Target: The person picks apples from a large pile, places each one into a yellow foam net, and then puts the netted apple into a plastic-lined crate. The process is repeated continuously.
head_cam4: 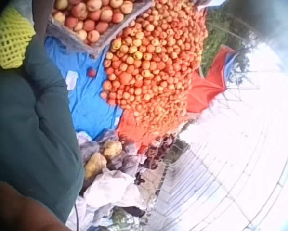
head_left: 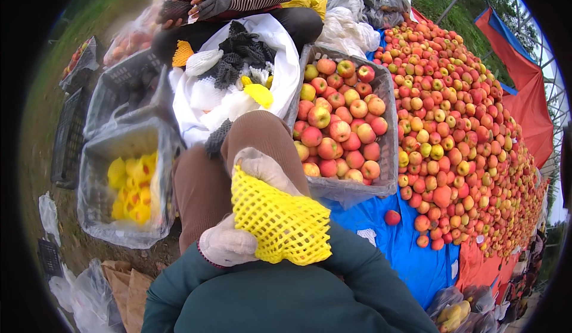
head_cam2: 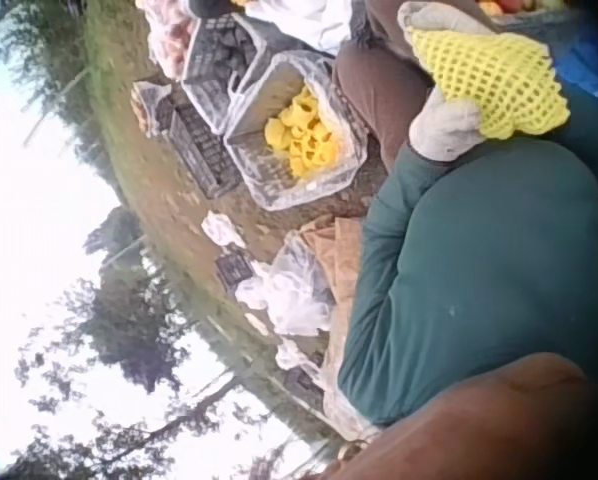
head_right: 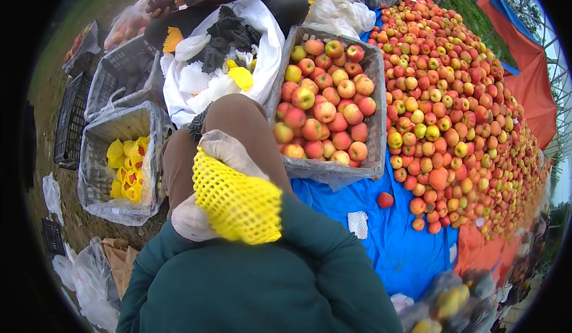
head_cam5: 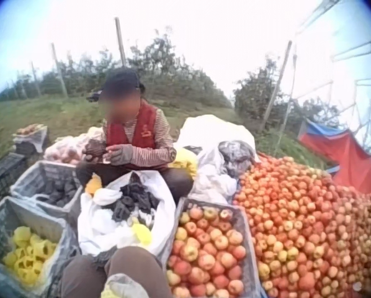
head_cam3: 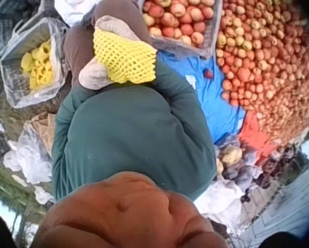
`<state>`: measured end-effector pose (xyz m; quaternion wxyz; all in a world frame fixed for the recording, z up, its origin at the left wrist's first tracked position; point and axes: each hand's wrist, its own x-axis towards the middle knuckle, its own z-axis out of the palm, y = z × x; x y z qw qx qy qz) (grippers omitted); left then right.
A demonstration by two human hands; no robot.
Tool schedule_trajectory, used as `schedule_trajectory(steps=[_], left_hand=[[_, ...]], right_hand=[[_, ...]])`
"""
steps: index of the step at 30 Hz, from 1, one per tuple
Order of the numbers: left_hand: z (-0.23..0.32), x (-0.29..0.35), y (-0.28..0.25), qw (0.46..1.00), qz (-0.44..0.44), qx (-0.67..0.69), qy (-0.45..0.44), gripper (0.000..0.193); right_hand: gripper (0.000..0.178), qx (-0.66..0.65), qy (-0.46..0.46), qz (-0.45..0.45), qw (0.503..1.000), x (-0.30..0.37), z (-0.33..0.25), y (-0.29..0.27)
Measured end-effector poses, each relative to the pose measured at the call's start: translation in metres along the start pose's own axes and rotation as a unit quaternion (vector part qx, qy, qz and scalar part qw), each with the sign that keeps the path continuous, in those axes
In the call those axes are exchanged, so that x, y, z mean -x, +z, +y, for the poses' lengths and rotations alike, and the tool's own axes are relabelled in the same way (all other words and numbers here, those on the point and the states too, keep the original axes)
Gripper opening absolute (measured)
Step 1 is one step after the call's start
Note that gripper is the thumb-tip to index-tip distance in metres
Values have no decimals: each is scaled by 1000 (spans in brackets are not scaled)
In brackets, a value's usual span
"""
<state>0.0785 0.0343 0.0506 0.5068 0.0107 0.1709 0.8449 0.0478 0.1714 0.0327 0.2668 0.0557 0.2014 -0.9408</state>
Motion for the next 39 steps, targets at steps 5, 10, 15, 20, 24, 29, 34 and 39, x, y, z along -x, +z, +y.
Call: schedule_trajectory(steps=[5, 10, 15, 20, 24, 29, 34, 39], left_hand=[[3, -7, -5, 997, -12, -63, -49, 68], [15, 18, -29, 985, 37, -83, 145, 78], [31, 5, -28, 965, 82, -102, 227, 75], [33, 1, -27, 954, 109, -70, 270, 75], [44, -8, -15, 962, 59, -49, 260, 69], [31, -11, -24, 957, 76, 38, 278, 54], [24, -11, -17, 950, 58, -84, 295, 52], [25, 20, -12, 935, 82, -119, 324, 45]], right_hand=[[14, 259, -37, -8, 965, -1, -15, -22], [20, 335, -410, 200, 825, -8, -130, -98], [63, 811, -100, 397, 419, -3, -185, -246], [71, 845, 13, 397, 357, -20, -175, -239], [65, 648, -295, 365, 600, 11, -191, -244], [68, 455, -382, 78, 801, 29, -88, -49], [68, 711, -420, -63, 560, 2, -12, 3], [49, 517, -390, -49, 760, -2, -23, 2]])
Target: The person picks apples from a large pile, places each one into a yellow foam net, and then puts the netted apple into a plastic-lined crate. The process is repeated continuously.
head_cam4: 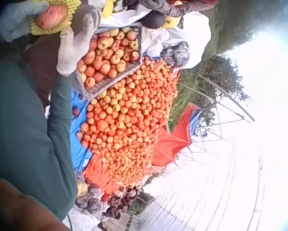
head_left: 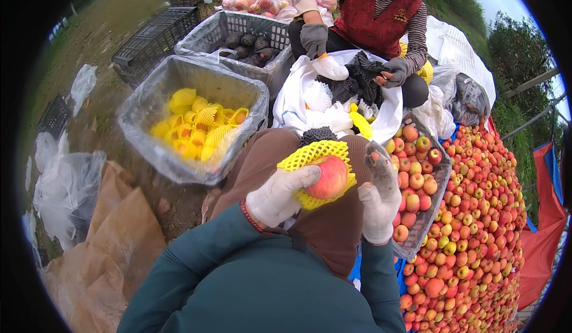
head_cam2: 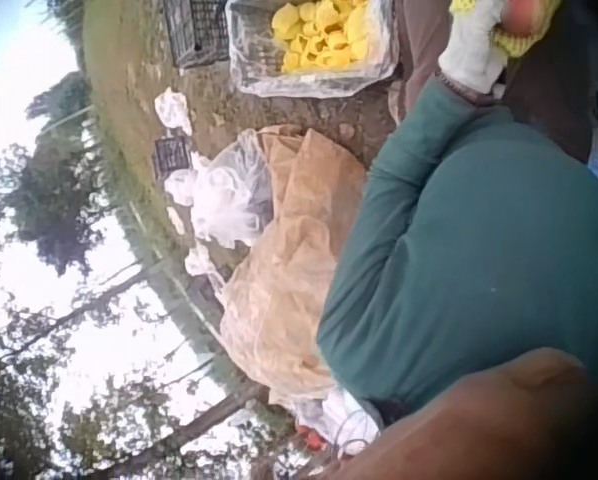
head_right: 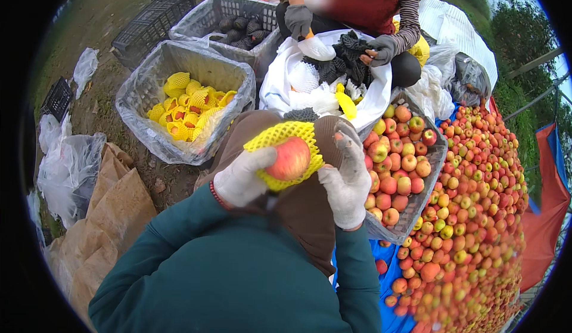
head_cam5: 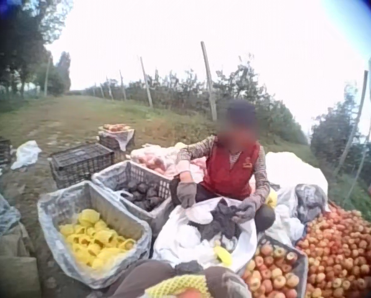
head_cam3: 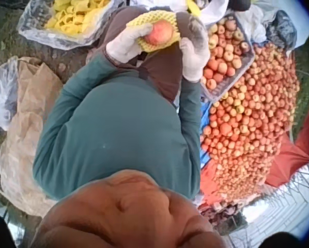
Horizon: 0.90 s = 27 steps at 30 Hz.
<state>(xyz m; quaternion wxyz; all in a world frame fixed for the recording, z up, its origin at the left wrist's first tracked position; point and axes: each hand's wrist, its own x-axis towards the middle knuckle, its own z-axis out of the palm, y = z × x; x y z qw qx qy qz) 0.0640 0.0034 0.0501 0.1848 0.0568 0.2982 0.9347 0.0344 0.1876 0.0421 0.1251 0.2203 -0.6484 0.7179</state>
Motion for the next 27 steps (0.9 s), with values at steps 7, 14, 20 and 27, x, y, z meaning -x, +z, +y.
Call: schedule_trajectory(steps=[7, 14, 20, 27], left_hand=[[14, 4, -1, 988, 19, 147, -54, 67], [28, 34, -20, 981, -92, 146, -85, 76], [37, 61, -45, 970, -161, 95, -154, 72], [59, 45, -44, 990, -9, -106, -95, 64]], right_hand=[[45, -334, 378, 24, 863, 28, 15, 44], [47, -45, 275, -266, 923, 50, 26, 70], [11, -282, 494, -33, 822, 45, 13, 43], [17, -79, 168, -31, 982, -2, 2, 50]])
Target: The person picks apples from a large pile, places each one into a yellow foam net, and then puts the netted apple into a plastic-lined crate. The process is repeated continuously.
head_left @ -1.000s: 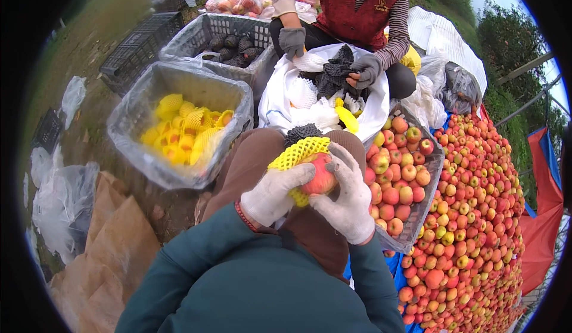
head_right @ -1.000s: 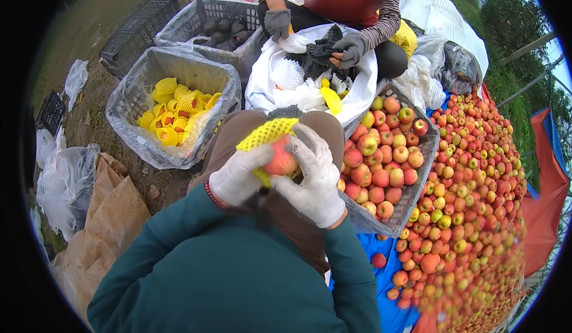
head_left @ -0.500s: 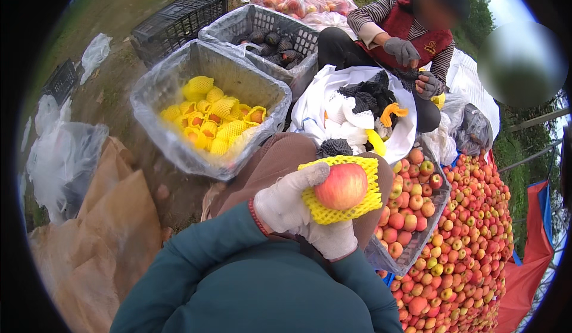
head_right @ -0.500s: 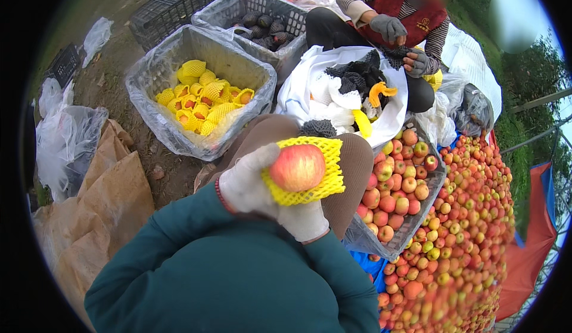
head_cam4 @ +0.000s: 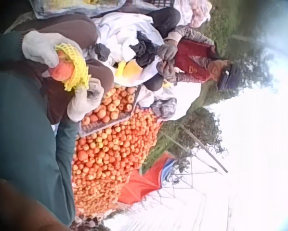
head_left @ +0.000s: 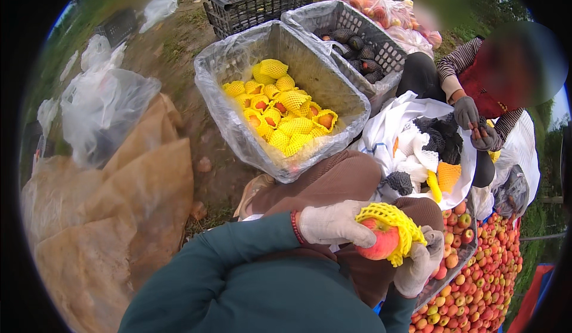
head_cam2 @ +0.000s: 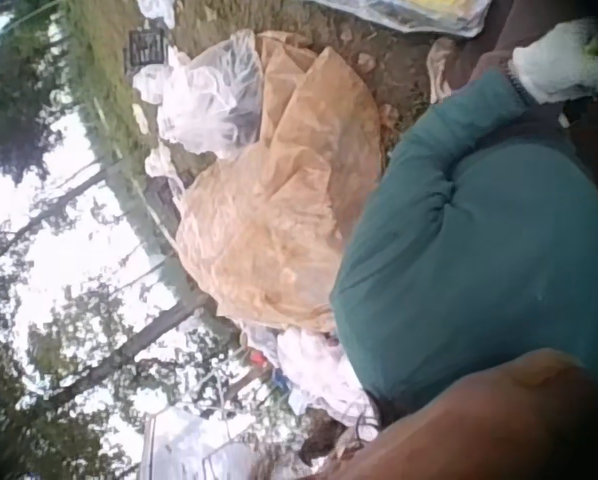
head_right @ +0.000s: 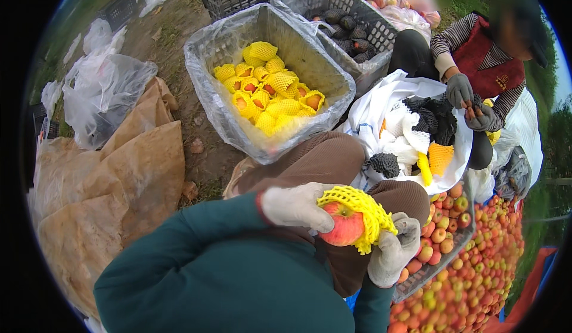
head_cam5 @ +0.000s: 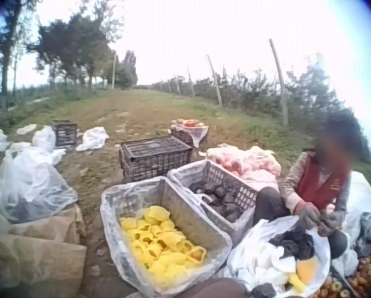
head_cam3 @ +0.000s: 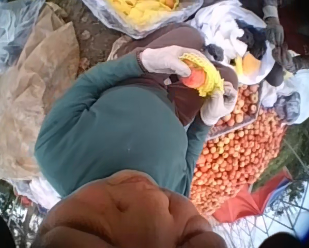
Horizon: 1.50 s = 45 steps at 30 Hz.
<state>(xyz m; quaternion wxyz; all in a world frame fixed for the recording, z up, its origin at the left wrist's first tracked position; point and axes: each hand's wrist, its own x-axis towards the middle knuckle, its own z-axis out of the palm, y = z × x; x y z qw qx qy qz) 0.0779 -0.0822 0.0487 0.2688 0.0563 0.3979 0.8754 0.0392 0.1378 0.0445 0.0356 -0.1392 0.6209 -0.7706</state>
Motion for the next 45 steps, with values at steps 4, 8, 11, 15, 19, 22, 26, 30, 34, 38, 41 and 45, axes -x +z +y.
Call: schedule_trajectory(steps=[4, 8, 11, 15, 19, 22, 26, 30, 34, 38, 41, 45], left_hand=[[0, -20, -25, 933, 157, -258, 197, 62], [6, -28, -63, 843, 277, -366, 281, 62], [26, -27, -110, 866, 318, -293, 250, 58], [66, -27, -232, 679, 457, -543, 186, 50], [68, 12, -353, 487, 566, -664, -42, 50], [44, -5, -382, 489, 451, -717, -209, 73], [45, -34, -328, 529, 381, -721, -235, 82], [42, -39, -283, 591, 380, -712, 21, 57], [25, -57, -190, 784, 334, -506, 136, 36], [17, -64, -100, 838, 212, -490, 118, 28], [2, -64, -56, 929, 183, -312, 78, 25], [3, -87, -20, 921, 142, -323, 164, 34]], right_hand=[[25, 212, -100, -30, 972, -16, -22, 37], [14, 487, -204, -341, 777, -36, 2, 77], [12, 449, -180, -341, 806, -57, 8, 63], [11, 332, -27, -71, 940, -65, -5, 2], [9, 229, 23, 126, 965, -61, -22, -76], [4, 219, 30, 224, 949, -47, -24, -124], [4, 207, 21, 210, 955, -61, -20, -142], [13, 231, 60, 126, 963, -127, -6, -118], [37, 710, -56, -127, 691, -184, 50, -130], [36, 761, 105, -176, 616, -191, 86, -171], [30, 595, 91, -72, 795, -173, 62, -166], [26, 268, 97, -6, 958, -129, 1, -133]])
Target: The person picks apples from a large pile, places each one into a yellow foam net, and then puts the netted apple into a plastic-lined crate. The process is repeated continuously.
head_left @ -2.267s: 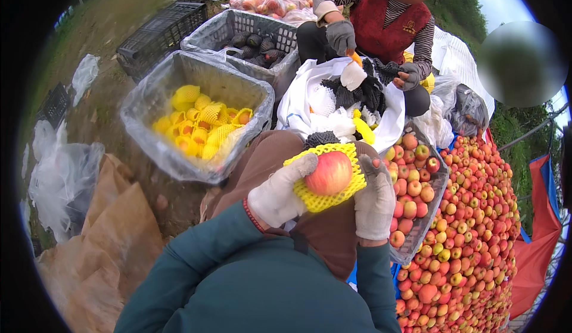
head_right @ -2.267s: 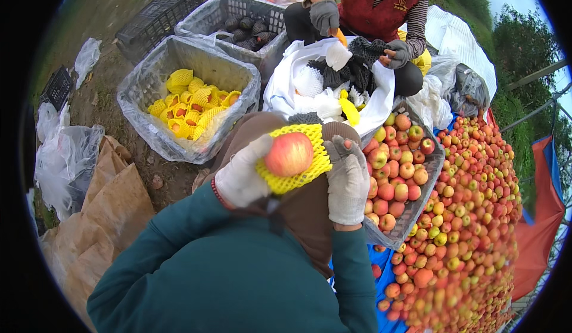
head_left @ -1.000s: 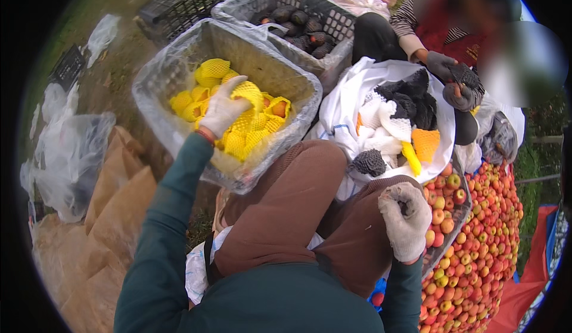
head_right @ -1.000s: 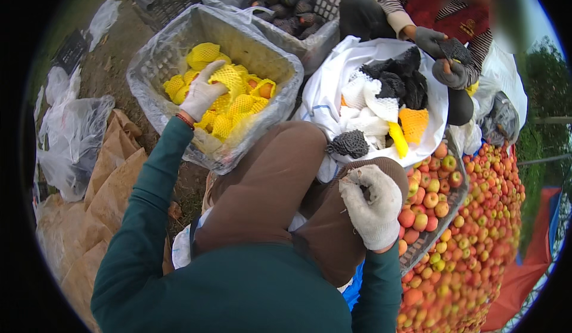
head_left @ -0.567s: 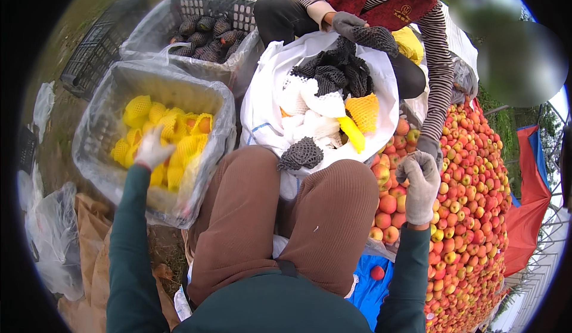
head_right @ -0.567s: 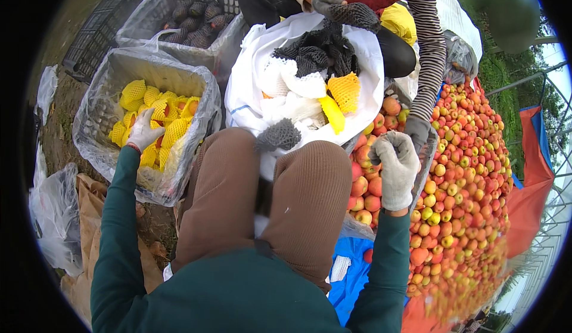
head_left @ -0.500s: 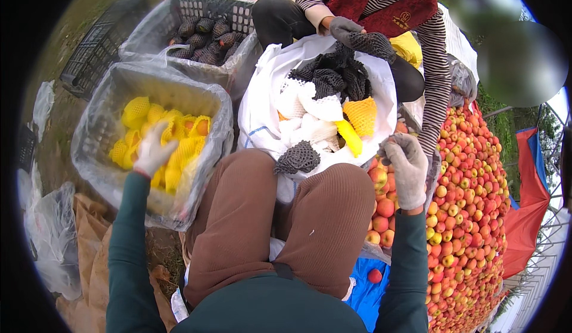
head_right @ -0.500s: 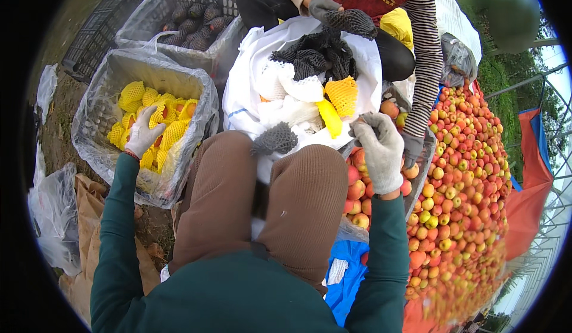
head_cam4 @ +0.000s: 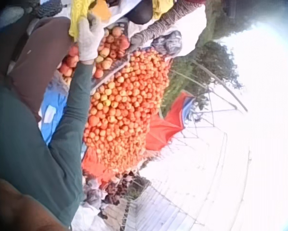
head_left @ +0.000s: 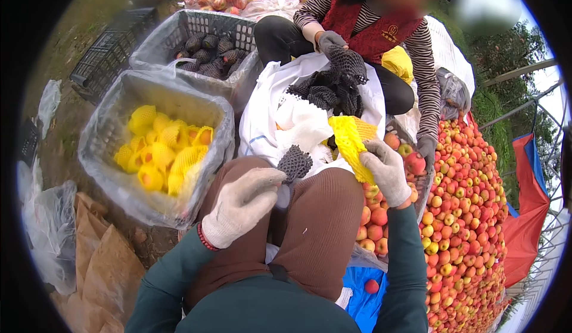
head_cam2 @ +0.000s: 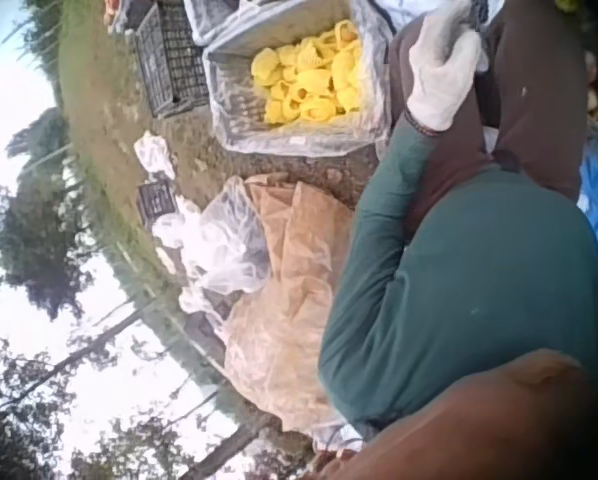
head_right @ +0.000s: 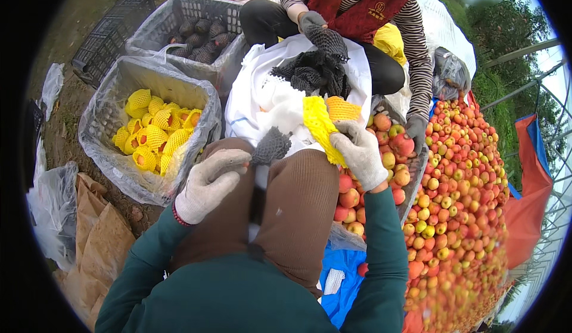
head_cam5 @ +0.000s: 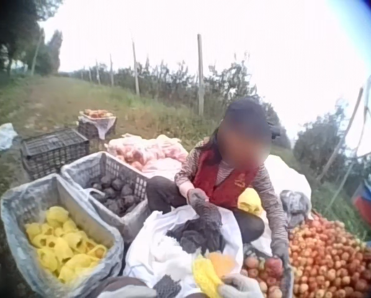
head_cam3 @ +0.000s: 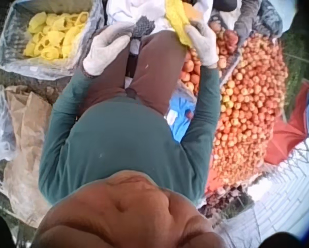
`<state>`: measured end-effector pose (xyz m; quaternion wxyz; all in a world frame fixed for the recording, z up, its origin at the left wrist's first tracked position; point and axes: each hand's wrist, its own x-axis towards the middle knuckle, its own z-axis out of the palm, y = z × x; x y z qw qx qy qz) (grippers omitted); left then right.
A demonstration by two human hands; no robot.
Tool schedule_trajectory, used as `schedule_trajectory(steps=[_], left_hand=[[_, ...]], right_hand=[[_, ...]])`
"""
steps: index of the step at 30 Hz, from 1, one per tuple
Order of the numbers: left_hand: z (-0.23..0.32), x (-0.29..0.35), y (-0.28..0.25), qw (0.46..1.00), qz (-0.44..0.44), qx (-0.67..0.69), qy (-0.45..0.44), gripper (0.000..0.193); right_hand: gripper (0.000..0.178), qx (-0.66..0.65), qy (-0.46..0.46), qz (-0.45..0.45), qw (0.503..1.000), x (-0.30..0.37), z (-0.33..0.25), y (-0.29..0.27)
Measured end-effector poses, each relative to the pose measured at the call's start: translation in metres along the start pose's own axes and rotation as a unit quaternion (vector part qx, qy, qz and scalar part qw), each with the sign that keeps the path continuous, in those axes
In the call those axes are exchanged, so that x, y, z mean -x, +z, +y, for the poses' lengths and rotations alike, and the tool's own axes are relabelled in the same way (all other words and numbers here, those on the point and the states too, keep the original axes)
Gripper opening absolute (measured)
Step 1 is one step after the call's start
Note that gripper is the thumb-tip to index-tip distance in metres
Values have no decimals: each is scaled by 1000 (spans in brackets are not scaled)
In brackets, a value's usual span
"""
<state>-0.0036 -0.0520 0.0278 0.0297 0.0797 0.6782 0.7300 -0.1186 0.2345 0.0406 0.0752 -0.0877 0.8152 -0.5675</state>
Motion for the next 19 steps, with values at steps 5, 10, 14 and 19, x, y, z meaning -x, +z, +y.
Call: schedule_trajectory(steps=[5, 10, 14, 19], left_hand=[[19, -24, 34, 978, 92, -8, 187, 45], [43, -1, 39, 996, -19, -45, 78, 47], [44, 19, 38, 977, -127, 167, -36, 51], [29, 29, 50, 937, -158, 305, -62, 56]], right_hand=[[28, -76, -4, -82, 994, 63, -62, 31], [24, -11, -85, -59, 995, 97, -76, 54], [24, -71, -100, -14, 992, 115, -82, 64], [27, -142, -91, -7, 986, 126, -69, 76]])
